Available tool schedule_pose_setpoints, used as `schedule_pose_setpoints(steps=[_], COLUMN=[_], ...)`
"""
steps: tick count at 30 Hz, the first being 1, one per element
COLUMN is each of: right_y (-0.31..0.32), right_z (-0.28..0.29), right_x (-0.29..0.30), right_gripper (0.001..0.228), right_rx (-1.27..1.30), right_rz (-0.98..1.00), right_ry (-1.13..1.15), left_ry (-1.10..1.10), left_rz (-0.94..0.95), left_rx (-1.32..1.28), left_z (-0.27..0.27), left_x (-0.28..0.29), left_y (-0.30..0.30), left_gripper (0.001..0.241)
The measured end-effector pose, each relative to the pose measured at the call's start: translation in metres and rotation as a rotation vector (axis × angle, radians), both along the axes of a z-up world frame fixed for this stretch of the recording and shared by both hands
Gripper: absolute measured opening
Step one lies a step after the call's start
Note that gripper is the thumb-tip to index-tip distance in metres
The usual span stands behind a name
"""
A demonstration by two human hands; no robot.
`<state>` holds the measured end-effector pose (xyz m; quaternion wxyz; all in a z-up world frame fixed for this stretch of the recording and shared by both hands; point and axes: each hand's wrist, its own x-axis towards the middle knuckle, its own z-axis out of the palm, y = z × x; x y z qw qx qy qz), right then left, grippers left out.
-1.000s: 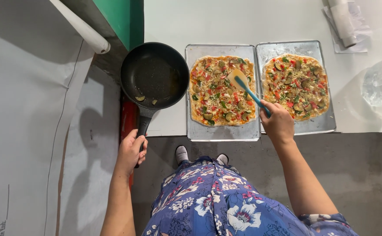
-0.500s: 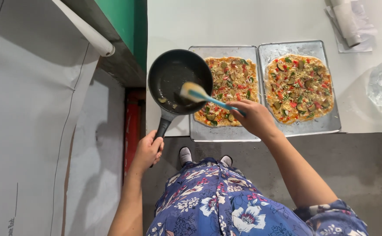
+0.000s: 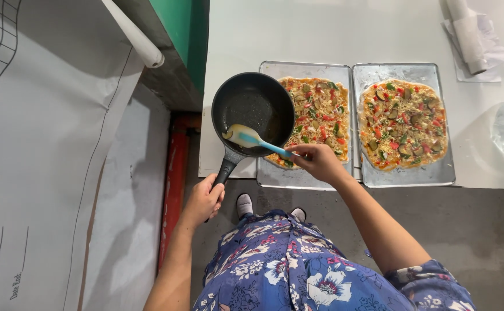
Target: Spreading oil and garlic over pizza crusts using a spatula.
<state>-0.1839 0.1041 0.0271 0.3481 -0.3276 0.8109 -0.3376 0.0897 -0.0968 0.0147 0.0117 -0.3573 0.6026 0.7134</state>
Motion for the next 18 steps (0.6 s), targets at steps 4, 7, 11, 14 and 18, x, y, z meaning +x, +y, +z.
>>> schedule_pose_setpoints(steps=[4,7,11,14,18], right_y=[-0.001,0.002,0.016,0.049,0.109], right_z=[-0.021,-0.026,-0.041,-0.042,-0.051], right_x=[0.004,0.009,0.006,-0.005,-0.037], right_gripper=[0.027,0.028,0.029,0.030,0.027], right_rx=[-0.149,-0.154,-0.279,-0.365,-0.363], right_rz=[-0.010,-0.031,-0.100,-0.179,-0.327], right_ry=[-0.096,-0.099,-0.221,-0.272,-0.135], left_ry=[-0.011,0.006,0.018,0.039,0.021], left_rz=[0.013,0.002,0.039,0.068,0.133], left_rx=[0.016,0.012,0.040,0.071,0.087], left_z=[0.006,0.004,0.004,-0.005,-0.003], left_x=[-0.003,-0.002,-0.004,-0.001,0.007], left_y=[0.000,-0.001,-0.002,-0.008,-0.025], left_gripper=[0.010,0.012,0.011,0.013,0.014])
